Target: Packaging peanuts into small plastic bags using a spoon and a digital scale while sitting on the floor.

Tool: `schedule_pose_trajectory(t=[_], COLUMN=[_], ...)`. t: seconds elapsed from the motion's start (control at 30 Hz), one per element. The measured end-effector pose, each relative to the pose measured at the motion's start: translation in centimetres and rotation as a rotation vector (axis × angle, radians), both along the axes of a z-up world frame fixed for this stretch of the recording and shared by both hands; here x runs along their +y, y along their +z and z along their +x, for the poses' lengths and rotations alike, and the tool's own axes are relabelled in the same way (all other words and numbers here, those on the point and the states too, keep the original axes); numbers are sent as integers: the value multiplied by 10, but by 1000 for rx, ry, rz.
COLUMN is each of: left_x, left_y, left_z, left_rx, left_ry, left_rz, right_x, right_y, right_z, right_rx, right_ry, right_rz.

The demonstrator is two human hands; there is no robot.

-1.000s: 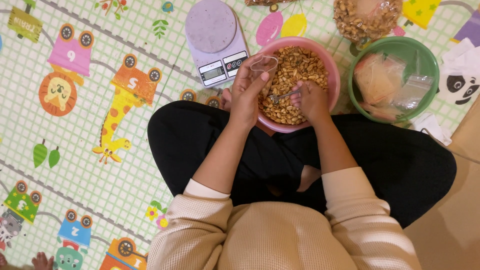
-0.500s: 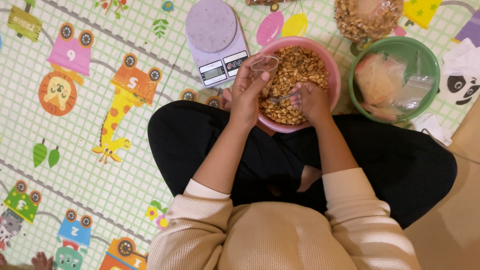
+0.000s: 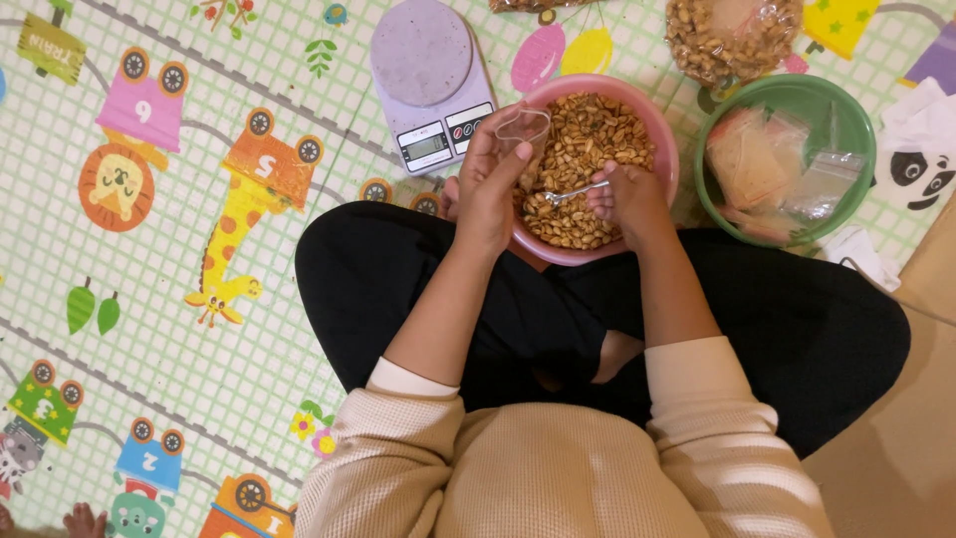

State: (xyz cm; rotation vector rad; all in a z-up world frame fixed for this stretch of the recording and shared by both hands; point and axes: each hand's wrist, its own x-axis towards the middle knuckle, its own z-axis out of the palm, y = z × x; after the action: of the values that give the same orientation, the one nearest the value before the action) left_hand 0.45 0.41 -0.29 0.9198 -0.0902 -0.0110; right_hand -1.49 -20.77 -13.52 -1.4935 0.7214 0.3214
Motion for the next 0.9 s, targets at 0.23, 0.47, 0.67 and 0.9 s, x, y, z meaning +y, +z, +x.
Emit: schedule_pose_trajectory(t=[0.23, 0.47, 0.67, 0.9], left_x=[0, 0, -4, -9], left_y=[-20, -10, 0, -1], left_z=[12, 15, 4, 0], left_rx=[42, 129, 146, -135], left_ry=[-2, -80, -239, -220], left_rz=[-67, 98, 347, 739], right_x=[-12, -30, -31, -12], right_y=[44, 112, 170, 192], right_z=[-2, -13, -30, -34], right_rx=[-50, -190, -353, -427], right_ry=[-107, -275, -405, -337], right_rz=[32, -82, -44, -70])
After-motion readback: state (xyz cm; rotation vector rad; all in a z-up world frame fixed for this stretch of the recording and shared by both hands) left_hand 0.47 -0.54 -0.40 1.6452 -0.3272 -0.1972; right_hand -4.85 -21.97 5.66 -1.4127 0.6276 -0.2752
